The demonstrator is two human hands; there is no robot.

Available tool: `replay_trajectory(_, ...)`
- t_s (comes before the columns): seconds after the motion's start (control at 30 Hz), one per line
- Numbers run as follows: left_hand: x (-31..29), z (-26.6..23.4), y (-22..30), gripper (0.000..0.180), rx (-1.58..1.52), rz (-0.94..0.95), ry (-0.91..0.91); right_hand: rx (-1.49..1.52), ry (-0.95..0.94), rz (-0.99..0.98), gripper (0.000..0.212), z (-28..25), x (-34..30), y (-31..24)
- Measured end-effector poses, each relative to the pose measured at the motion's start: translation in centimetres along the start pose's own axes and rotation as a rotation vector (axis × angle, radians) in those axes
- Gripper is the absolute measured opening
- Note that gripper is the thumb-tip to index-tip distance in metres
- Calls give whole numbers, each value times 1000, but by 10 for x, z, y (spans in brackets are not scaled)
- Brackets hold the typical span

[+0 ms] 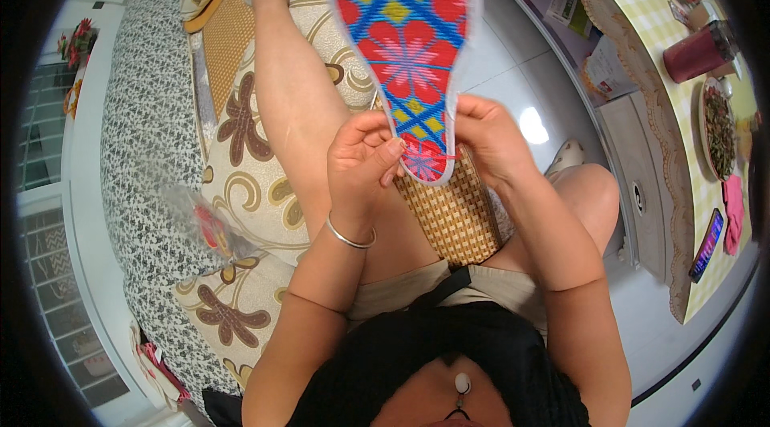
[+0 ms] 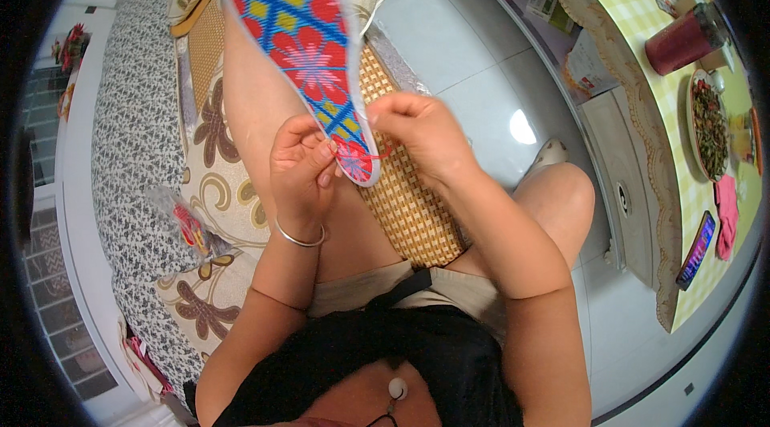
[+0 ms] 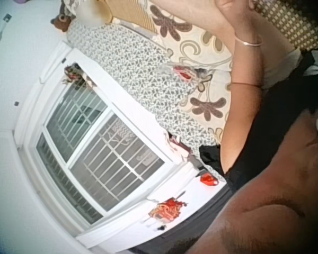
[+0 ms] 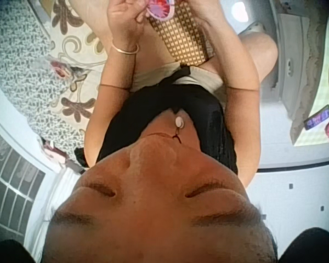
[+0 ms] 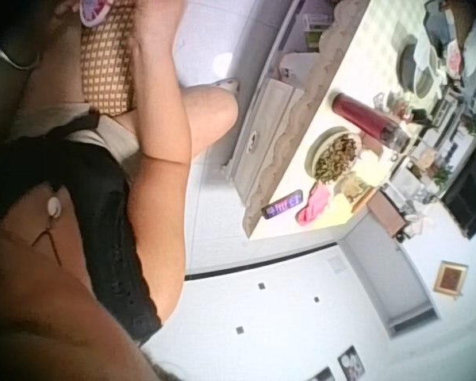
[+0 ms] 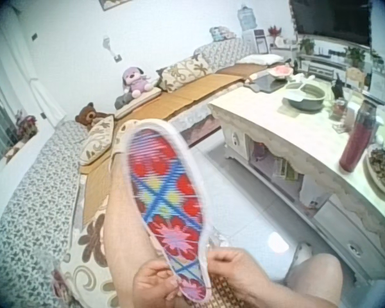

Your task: The person sews a colorful patterned insole by hand using a needle and red thread.

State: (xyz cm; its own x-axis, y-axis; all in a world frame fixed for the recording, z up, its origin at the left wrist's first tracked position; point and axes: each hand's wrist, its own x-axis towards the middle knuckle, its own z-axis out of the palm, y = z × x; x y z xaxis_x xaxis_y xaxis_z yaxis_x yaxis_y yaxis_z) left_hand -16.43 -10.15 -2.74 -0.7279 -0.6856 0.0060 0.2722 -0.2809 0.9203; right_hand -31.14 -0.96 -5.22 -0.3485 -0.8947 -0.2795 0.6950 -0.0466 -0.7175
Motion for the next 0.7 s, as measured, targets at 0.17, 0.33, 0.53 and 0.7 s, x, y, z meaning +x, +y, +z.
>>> replay_trajectory(0.17,0,-1,-1,28,10,-47,-13,459,-66,147,17,27,-6,4)
replay_trajectory(0.33,-1,0,-2,28,-24,33,-21,537,2,74,13,9,14,18)
replay_trajectory(0.53,1,-15,5,27,-133,-105,-28,757,-109,-12,10,-2,7,-17)
replay_trajectory(0.7,12,-26,11,32,-489,-114,-85,516,306,-720,7,-100,14,-83)
